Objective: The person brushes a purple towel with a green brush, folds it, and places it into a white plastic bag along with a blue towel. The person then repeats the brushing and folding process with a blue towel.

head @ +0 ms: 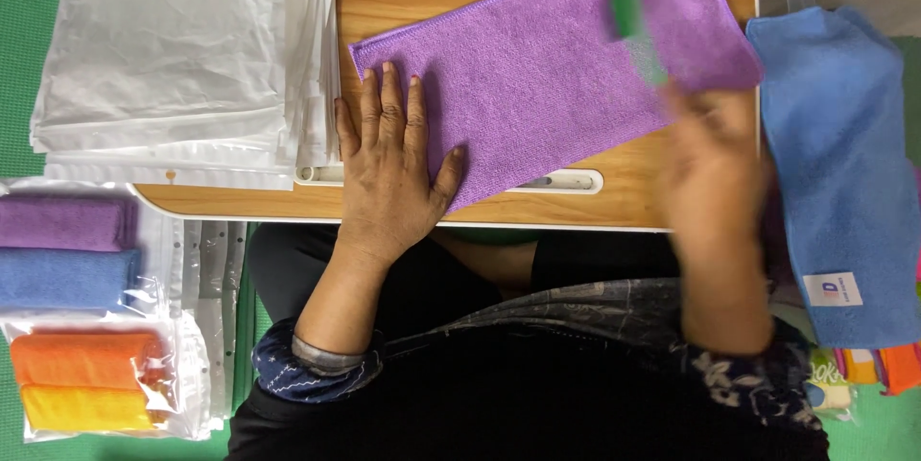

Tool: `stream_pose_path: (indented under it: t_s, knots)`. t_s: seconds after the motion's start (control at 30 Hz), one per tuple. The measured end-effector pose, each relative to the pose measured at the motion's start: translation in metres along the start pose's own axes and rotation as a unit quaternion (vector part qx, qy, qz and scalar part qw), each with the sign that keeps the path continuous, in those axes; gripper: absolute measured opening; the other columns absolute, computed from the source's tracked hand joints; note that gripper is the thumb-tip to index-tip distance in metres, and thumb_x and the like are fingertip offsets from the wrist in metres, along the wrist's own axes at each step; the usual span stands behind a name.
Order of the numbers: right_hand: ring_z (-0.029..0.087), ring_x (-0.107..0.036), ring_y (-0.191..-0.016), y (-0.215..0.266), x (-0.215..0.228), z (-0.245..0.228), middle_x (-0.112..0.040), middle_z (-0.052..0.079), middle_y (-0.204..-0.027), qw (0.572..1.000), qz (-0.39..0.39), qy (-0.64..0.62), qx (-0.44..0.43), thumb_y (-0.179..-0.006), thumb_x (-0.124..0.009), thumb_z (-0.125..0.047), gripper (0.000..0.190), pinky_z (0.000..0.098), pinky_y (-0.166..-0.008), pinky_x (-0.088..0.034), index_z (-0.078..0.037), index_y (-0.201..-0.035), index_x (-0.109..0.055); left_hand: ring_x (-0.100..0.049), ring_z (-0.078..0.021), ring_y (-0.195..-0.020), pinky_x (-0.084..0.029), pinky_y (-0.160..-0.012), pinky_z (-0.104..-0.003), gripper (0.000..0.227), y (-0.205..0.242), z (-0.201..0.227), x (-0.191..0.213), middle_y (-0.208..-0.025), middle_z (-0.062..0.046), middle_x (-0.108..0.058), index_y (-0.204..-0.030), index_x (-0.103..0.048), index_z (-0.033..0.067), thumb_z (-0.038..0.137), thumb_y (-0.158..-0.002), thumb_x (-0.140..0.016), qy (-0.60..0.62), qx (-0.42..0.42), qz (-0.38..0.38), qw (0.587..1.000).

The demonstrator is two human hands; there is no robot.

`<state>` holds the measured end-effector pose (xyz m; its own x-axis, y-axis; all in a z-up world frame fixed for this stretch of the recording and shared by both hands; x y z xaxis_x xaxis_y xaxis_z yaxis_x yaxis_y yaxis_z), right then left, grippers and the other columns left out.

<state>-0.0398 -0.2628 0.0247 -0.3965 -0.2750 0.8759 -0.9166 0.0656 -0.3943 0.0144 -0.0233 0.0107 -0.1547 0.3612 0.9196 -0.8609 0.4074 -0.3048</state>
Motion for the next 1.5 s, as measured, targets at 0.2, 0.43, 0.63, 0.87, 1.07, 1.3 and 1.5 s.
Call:
stream_pose_path:
  t_s: [0.2, 0.43, 0.63, 0.87, 1.07, 1.3, 1.5]
  knots:
    - [0.022, -0.055, -0.064, 0.008, -0.023, -0.083, -0.052, 0.005, -0.098, 0.984, -0.085, 0.028, 0.154, -0.074, -0.054, -0.005, 0.042, 0.0358, -0.053, -0.046, -0.019, -0.114, -0.053, -0.019, -0.0357, -0.125, -0.016, -0.100, -0.053, 0.063, 0.000, 0.000, -0.001, -0.133, -0.022, -0.024, -0.128, -0.026, -0.0009, 0.043, -0.084, -0.039, -0.001, -0.004, 0.003, 1.000]
    - [0.031, -0.056, -0.083, -0.012, -0.008, 0.031, -0.052, 0.013, -0.111, 0.998, -0.029, 0.058, -0.008, -0.069, -0.050, 0.009, 0.055, 0.0381, -0.067, -0.045, -0.011, -0.119, -0.055, -0.022, -0.0360, -0.124, -0.017, -0.099, -0.053, 0.061, 0.000, 0.001, 0.003, -0.131, -0.022, -0.026, -0.126, -0.028, -0.0011, 0.042, -0.084, -0.040, 0.000, -0.004, 0.018, 1.000]
    - [0.028, -0.050, -0.071, -0.016, 0.002, 0.013, -0.046, 0.014, -0.094, 0.996, 0.046, 0.080, 0.012, -0.074, -0.045, 0.012, 0.045, 0.0363, -0.061, -0.044, -0.003, -0.114, -0.061, -0.020, -0.0362, -0.124, -0.015, -0.100, -0.053, 0.061, 0.000, 0.001, 0.001, -0.132, -0.022, -0.024, -0.127, -0.027, -0.0013, 0.043, -0.085, -0.036, 0.005, -0.005, 0.007, 1.000]
    - [0.023, -0.055, -0.059, -0.016, -0.037, -0.061, -0.051, 0.003, -0.099, 0.988, -0.098, 0.048, 0.111, -0.072, -0.054, -0.005, 0.045, 0.0358, -0.044, -0.045, -0.021, -0.114, -0.053, -0.020, -0.0363, -0.124, -0.016, -0.099, -0.053, 0.062, -0.001, 0.001, 0.000, -0.132, -0.022, -0.023, -0.127, -0.028, -0.0019, 0.043, -0.084, -0.036, -0.008, -0.009, 0.004, 1.000]
    - [0.033, -0.052, -0.080, -0.040, -0.014, 0.025, -0.049, 0.012, -0.096, 0.998, -0.052, 0.036, 0.017, -0.073, -0.046, 0.005, 0.046, 0.0413, -0.064, -0.044, -0.012, -0.115, -0.055, -0.019, -0.0367, -0.123, -0.012, -0.096, -0.054, 0.062, -0.002, 0.001, -0.002, -0.131, -0.024, -0.025, -0.126, -0.031, -0.0014, 0.042, -0.082, -0.038, 0.005, -0.004, 0.006, 1.000]
    - [0.035, -0.055, -0.079, -0.075, 0.003, 0.047, -0.055, 0.019, -0.100, 0.994, 0.036, 0.080, 0.069, -0.086, -0.051, -0.006, 0.030, 0.0430, -0.062, -0.043, 0.002, -0.115, -0.055, -0.053, -0.0296, -0.089, -0.038, -0.081, -0.042, 0.022, -0.030, -0.001, 0.018, -0.095, -0.015, -0.055, -0.100, -0.057, 0.0073, 0.010, -0.081, -0.047, -0.126, -0.055, 0.174, 0.975]
    - [0.032, -0.050, -0.074, -0.120, -0.054, 0.019, -0.051, 0.011, -0.089, 0.988, -0.051, 0.057, 0.133, -0.080, -0.043, -0.004, 0.034, 0.0407, -0.064, -0.041, -0.010, -0.110, -0.059, -0.051, -0.0226, -0.087, -0.035, -0.084, -0.045, 0.039, -0.053, -0.028, -0.012, -0.092, -0.004, -0.054, -0.112, -0.050, 0.0135, 0.013, -0.074, -0.043, -0.230, 0.044, 0.041, 0.971]
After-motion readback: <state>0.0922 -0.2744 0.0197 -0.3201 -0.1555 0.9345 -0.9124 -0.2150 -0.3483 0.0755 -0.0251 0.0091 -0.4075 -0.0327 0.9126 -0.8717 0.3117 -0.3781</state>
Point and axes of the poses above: each hand's wrist, its own y-axis away from the middle knuckle, its own x-axis out of the back of the hand, z = x × y, the point moved 6 cm from there along -y, towards the middle knuckle
